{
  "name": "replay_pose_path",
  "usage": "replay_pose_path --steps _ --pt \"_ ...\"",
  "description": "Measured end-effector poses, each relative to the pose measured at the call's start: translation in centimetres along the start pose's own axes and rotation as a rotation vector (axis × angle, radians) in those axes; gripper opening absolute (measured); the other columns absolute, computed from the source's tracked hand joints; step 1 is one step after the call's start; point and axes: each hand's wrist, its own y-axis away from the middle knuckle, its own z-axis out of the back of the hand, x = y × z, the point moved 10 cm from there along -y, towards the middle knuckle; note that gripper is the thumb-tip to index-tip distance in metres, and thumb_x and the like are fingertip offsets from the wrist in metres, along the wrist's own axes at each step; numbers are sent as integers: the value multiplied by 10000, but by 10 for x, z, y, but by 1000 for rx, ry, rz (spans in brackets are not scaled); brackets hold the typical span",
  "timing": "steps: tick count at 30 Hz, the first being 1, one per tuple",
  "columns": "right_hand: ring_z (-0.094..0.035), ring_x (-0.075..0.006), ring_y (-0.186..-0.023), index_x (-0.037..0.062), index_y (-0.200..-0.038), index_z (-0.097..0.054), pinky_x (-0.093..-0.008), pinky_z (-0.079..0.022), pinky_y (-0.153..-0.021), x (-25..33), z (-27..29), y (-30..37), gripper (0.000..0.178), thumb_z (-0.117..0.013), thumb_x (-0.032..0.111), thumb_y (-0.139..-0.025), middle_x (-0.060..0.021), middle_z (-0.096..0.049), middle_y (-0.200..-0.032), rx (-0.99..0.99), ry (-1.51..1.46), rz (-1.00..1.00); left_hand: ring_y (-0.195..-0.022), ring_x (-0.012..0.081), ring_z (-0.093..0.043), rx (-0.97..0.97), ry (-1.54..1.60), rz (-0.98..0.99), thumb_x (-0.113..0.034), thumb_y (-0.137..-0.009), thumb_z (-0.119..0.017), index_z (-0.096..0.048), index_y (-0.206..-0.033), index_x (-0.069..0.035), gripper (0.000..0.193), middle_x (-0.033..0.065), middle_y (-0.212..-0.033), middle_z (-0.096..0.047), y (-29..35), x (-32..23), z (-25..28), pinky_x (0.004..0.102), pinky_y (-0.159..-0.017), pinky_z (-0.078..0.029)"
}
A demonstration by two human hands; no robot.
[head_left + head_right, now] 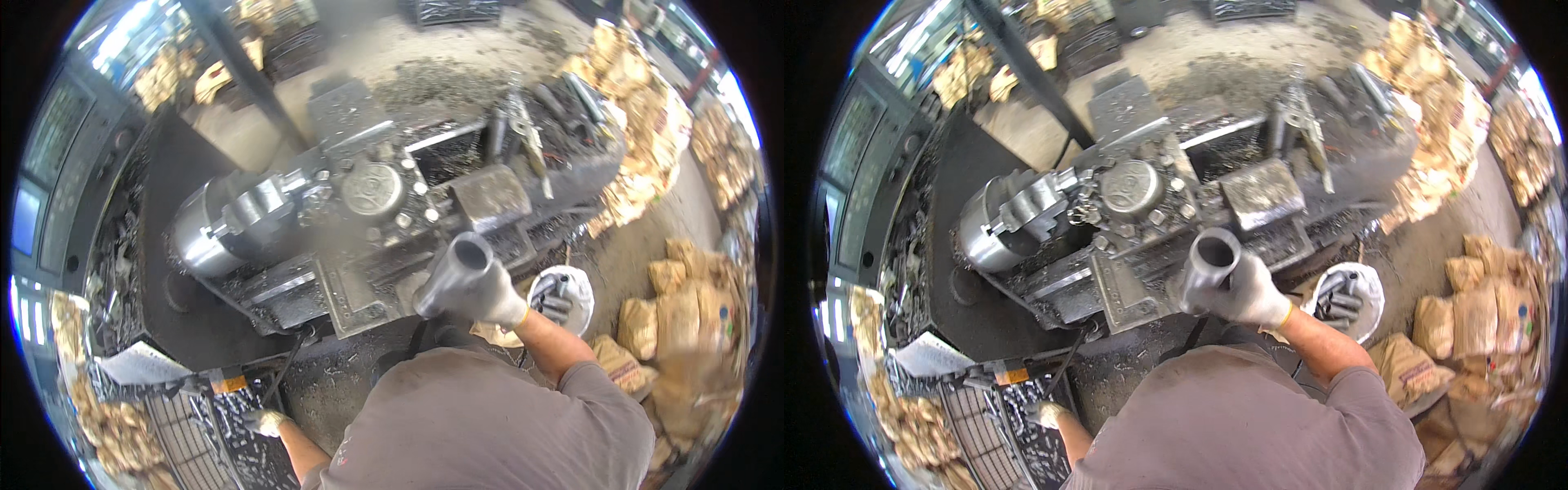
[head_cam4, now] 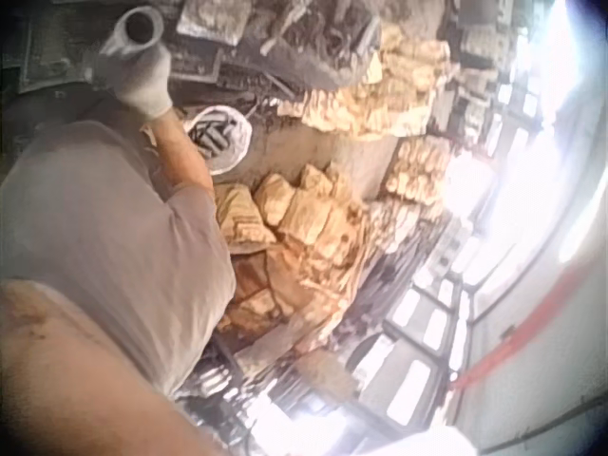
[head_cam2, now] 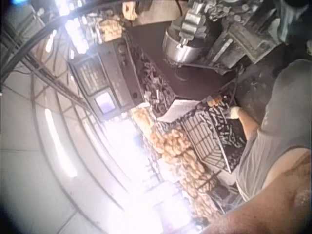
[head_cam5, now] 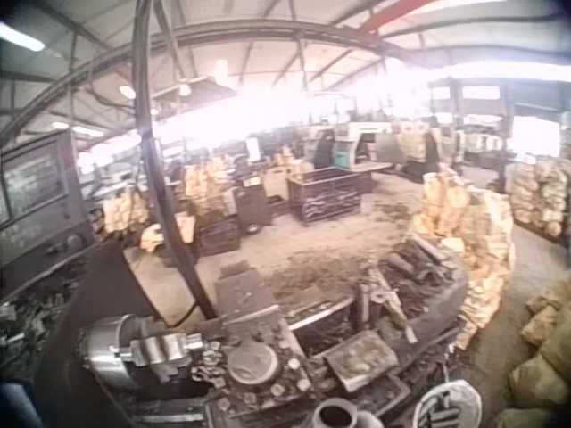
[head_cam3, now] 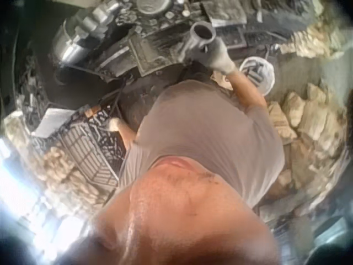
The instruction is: The person operates a metal turning lathe, repeatedly loading cylindrical metal blanks into the chuck, starting the machine, and removing finished parts. The finished parts are placed into a wire basket nearby.
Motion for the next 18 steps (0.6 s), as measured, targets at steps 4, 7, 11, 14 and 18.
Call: replay_pose_path --steps 4,7,11,14,18 --pt "-797 -277 -948 111 -1179 -769 -388 -642 -824 -31 -60 -16 477 -969 275 -778 -91 -808 -1053 254 370 35 -1257 512 -649 -18 107 -413 -470 -1147 -492 -598 -1465 55 623 321 -1443 -644 -12 -50 31 541 -1061 -538" --pt "-784 -339 -858 108 -1210 -734 -449 -635 -745 -50 -60 -15 553 -961 353 -769 -113 -798 -988 190 413 83 -1240 475 -661 56 95 -587 -377 -1147 -539 -645 -1398 64 519 302 -1408 -671 -13 -57 17 515 -1069 -516" --pt "-770 -397 -897 67 -1330 -691 -475 -628 -770 -32 -41 -27 682 -921 408 -786 -203 -770 -980 411 613 37 -1184 421 -686 155 236 -469 -375 -1145 -541 -641 -1407 61 518 301 -1356 -698 -26 -45 1 466 -1017 -521" --pt "-798 -342 -942 55 -1114 -808 -424 -649 -859 3 0 -60 342 -878 184 -804 -175 -809 -1049 612 640 6 -1004 312 -672 689 785 150 -475 -1106 -586 -689 -1360 -30 523 144 -1102 -750 -42 -4 -58 459 -938 -522" --pt "-794 -318 -977 30 -1089 -798 -418 -638 -879 105 -27 -150 304 -865 100 -801 -149 -805 -1086 405 427 397 -1120 278 -658 764 716 -112 -329 -1046 -692 -654 -1366 8 466 146 -1215 -711 77 -95 -30 410 -1013 -520"
